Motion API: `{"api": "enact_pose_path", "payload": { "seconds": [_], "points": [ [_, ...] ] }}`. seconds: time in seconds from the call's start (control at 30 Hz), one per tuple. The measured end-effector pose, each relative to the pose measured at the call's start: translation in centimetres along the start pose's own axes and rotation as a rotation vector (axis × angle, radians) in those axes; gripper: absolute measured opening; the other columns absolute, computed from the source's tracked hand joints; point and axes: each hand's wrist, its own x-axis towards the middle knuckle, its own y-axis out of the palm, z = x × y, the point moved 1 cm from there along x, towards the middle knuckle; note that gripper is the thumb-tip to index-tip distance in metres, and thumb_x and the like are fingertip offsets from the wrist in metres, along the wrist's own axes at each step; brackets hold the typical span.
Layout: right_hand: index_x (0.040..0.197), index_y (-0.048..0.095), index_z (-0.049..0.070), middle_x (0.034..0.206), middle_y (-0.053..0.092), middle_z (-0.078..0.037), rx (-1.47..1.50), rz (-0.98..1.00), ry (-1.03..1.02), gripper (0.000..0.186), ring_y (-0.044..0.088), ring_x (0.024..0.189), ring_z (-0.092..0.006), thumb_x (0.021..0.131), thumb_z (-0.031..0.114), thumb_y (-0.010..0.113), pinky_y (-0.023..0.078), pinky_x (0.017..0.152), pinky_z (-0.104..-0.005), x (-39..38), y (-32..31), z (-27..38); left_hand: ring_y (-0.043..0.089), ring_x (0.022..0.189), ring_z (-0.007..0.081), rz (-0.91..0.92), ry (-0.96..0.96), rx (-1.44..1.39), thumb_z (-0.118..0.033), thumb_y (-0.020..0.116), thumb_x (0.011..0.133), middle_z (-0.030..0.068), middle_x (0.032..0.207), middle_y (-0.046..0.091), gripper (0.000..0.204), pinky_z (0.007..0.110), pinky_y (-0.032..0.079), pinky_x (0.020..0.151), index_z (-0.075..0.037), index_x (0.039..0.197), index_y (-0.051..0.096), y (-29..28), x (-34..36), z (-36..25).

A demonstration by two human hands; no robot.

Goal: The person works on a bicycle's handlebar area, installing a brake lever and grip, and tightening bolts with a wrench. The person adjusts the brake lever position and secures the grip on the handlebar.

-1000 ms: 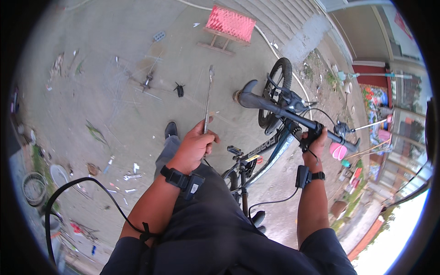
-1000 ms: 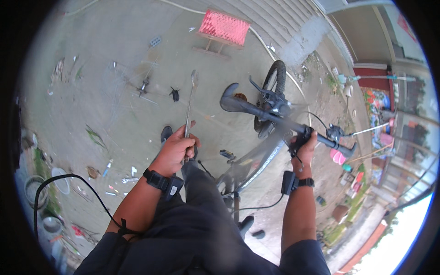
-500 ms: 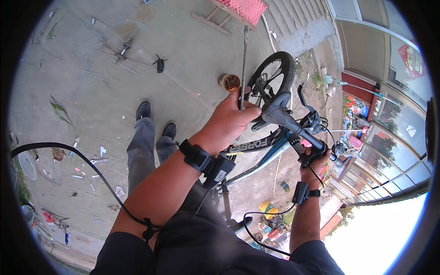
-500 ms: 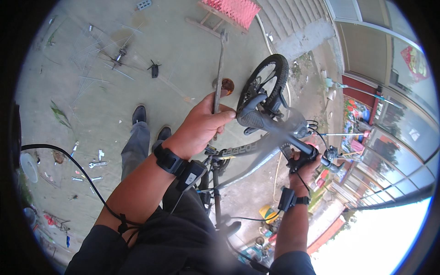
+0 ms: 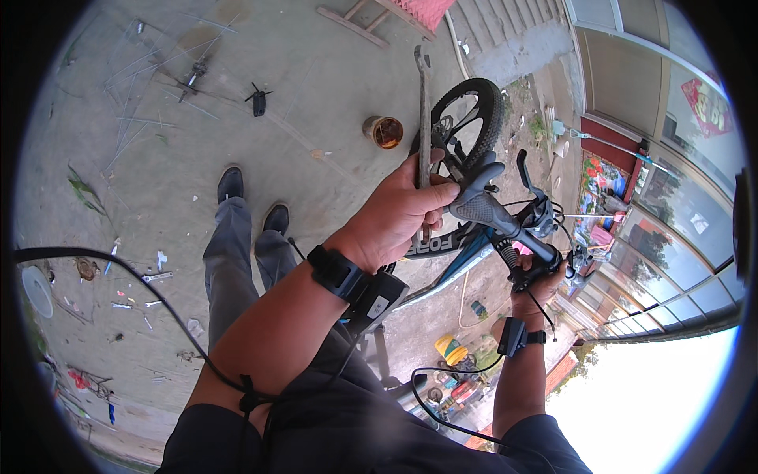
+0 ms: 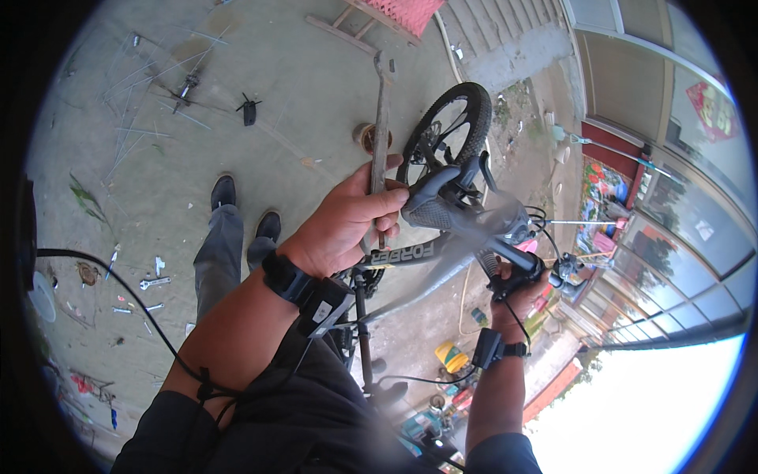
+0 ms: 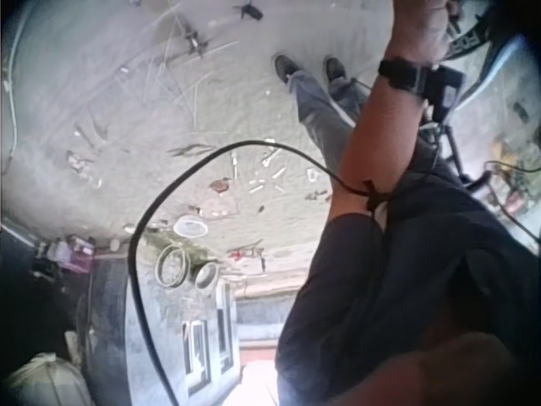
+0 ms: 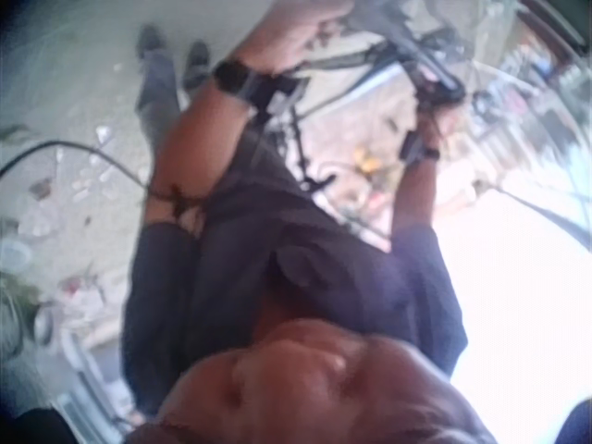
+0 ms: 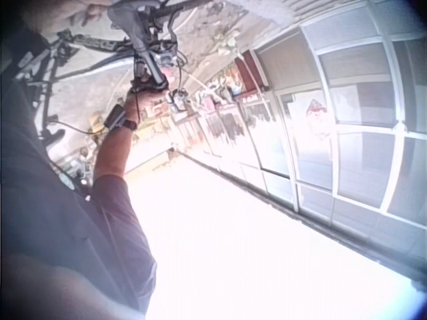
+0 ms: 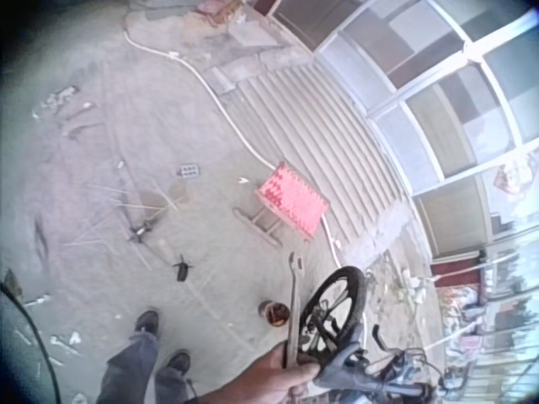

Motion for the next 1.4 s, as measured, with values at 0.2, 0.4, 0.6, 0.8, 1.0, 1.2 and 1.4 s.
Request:
{"api": "enact_pose_path", "payload": {
  "seconds": [0.2, 0.4, 0.6, 0.8, 1.0, 1.2, 1.4],
  "points": [
    [0.097, 0.062, 0.01, 0.064, 0.054, -0.006, 0.008, -0.015, -0.028, 0.065, 0.053, 0.064, -0.024, 0.101, 0.07, 0.037, 0.049, 0.072, -0.0382, 0.0, -0.2, -0.2, 0.049, 0.072, 0.0097, 0.009, -0.002, -0.146, -0.005, 0.063, 0.098, -0.0007, 0.098, 0.052, 0.057, 0.033, 0.045, 0.076, -0.01, 0.149, 0.038, 1.0, 0.6, 0.7],
    [0.095, 0.062, 0.008, 0.065, 0.053, -0.005, 0.068, -0.037, -0.005, 0.067, 0.051, 0.063, -0.0228, 0.101, 0.07, 0.038, 0.048, 0.069, -0.0379, -0.1, 0.2, -0.4, 0.049, 0.072, 0.0091, 0.011, -0.032, -0.131, -0.005, 0.059, 0.1, -0.0013, 0.091, 0.052, 0.05, 0.033, 0.045, 0.077, -0.012, 0.147, 0.041, 1.4, 0.8, 0.2],
    [0.093, 0.061, 0.011, 0.065, 0.053, -0.005, 0.092, -0.104, 0.081, 0.066, 0.051, 0.063, -0.0226, 0.099, 0.073, 0.04, 0.049, 0.074, -0.0395, -0.1, -0.1, -0.4, 0.048, 0.072, 0.0082, -0.014, -0.001, -0.111, -0.009, 0.059, 0.101, -0.0034, 0.089, 0.051, 0.044, 0.033, 0.045, 0.076, -0.014, 0.143, 0.046, 1.7, 0.7, 0.4],
    [0.105, 0.063, 0.009, 0.07, 0.056, -0.004, 0.073, -0.081, 0.019, 0.064, 0.053, 0.06, -0.0209, 0.098, 0.071, 0.046, 0.05, 0.072, -0.0383, 0.2, 0.0, -1.0, 0.048, 0.066, 0.007, -0.293, 0.046, 0.465, -0.013, 0.059, 0.102, -0.0017, 0.087, 0.053, 0.05, 0.027, 0.044, 0.062, -0.009, 0.149, 0.043, 0.8, -2.1, -1.7],
    [0.105, 0.064, 0.008, 0.072, 0.058, -0.004, 0.118, -0.082, 0.011, 0.063, 0.055, 0.062, -0.0195, 0.098, 0.069, 0.051, 0.048, 0.064, -0.0356, 0.3, 0.2, -1.6, 0.052, 0.069, 0.0058, -0.259, -0.089, 1.008, -0.015, 0.057, 0.102, 0.0011, 0.089, 0.058, 0.054, 0.025, 0.045, 0.058, -0.006, 0.153, 0.041, 1.6, -9.5, 2.2],
    [0.115, 0.063, 0.01, 0.093, 0.064, -0.005, 0.127, 0.008, 0.009, 0.063, 0.061, 0.08, -0.02, 0.099, 0.068, 0.048, 0.052, 0.073, -0.0348, 0.9, -1.2, -2.5, 0.052, 0.069, 0.0059, -0.304, -0.074, 0.715, -0.008, 0.055, 0.101, -0.0005, 0.089, 0.054, 0.058, 0.023, 0.045, 0.06, -0.006, 0.156, 0.037, 1.1, -11.3, 2.0],
    [0.111, 0.063, 0.01, 0.082, 0.061, -0.004, 0.124, 0.028, 0.049, 0.061, 0.059, 0.072, -0.019, 0.099, 0.068, 0.05, 0.05, 0.067, -0.0341, 1.1, -1.2, -2.3, 0.052, 0.068, 0.0061, -0.393, 0.095, 0.532, -0.008, 0.057, 0.099, -0.0011, 0.085, 0.054, 0.063, 0.023, 0.045, 0.061, -0.004, 0.158, 0.034, 2.1, -11.6, 1.6]
  ]
}}
